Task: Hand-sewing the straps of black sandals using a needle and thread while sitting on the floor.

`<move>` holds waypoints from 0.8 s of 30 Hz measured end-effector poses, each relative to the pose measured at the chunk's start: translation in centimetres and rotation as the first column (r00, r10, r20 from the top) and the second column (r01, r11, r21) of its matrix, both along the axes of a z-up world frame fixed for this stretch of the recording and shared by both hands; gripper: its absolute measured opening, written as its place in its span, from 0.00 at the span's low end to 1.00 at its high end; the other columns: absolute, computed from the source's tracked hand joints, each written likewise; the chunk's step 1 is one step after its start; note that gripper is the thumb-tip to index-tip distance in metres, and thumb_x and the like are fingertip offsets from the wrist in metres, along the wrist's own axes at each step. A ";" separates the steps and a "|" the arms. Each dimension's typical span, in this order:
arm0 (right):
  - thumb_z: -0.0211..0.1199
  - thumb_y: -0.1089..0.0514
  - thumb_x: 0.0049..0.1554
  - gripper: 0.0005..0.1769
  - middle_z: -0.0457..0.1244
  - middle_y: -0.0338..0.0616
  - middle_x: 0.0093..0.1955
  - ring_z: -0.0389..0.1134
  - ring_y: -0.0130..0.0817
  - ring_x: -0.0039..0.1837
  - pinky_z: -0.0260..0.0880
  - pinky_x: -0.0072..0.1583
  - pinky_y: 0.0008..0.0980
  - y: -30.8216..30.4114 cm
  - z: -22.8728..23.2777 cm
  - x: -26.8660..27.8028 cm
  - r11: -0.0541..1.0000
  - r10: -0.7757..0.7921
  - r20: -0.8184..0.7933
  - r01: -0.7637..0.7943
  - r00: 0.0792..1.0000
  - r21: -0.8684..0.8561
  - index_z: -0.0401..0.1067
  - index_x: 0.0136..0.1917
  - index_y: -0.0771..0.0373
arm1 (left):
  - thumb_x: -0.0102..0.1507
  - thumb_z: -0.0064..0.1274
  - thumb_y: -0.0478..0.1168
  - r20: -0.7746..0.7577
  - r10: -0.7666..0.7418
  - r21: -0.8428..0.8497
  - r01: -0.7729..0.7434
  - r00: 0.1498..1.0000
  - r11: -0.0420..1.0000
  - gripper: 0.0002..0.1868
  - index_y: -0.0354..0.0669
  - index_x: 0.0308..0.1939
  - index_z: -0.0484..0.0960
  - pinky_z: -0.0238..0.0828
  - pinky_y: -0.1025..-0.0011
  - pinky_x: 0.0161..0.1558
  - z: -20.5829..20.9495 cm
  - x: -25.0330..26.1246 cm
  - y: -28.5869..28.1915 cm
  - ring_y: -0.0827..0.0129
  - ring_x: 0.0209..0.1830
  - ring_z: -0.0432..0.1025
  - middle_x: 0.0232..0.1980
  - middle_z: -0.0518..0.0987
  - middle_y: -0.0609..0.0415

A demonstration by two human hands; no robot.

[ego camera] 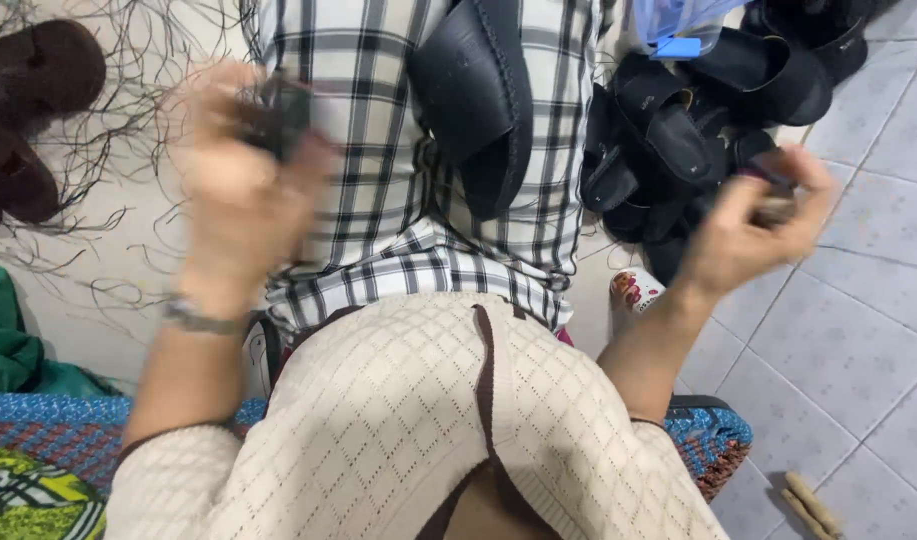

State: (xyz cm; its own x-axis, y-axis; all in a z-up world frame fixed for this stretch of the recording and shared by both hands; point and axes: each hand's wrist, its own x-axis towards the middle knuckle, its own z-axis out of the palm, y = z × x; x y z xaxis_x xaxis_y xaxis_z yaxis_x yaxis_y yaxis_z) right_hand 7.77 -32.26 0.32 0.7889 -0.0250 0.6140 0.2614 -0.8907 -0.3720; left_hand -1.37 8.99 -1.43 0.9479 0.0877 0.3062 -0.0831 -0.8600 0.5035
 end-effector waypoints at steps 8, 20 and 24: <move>0.60 0.78 0.51 0.14 0.69 0.45 0.35 0.71 0.51 0.38 0.72 0.46 0.40 4.1 -4.5 -0.5 0.885 0.453 -0.262 -0.393 0.852 0.250 0.78 0.38 0.62 | 0.66 0.61 0.45 -0.289 -0.458 -0.421 0.318 0.841 0.850 0.21 0.36 0.23 0.77 0.68 0.63 0.24 4.0 1.8 -7.6 0.51 0.23 0.75 0.22 0.74 0.49; 0.71 0.68 0.59 0.12 0.68 0.52 0.41 0.68 0.48 0.44 0.66 0.51 0.38 -0.6 -3.7 -1.6 0.852 0.490 -0.310 -0.372 0.815 0.370 0.82 0.57 0.63 | 0.61 0.63 0.49 -0.613 -0.590 -0.633 0.121 0.526 0.765 0.20 0.34 0.26 0.81 0.67 0.67 0.20 3.5 1.5 -7.9 0.57 0.17 0.75 0.20 0.79 0.45; 0.73 0.66 0.56 0.08 0.69 0.44 0.41 0.71 0.45 0.42 0.70 0.47 0.36 4.7 -5.2 -1.3 0.813 0.578 -0.335 -0.486 0.744 0.321 0.82 0.50 0.59 | 0.60 0.64 0.48 -0.623 -0.608 -0.634 0.137 0.492 0.761 0.19 0.35 0.25 0.81 0.67 0.68 0.20 3.2 1.2 -7.6 0.58 0.17 0.74 0.19 0.79 0.46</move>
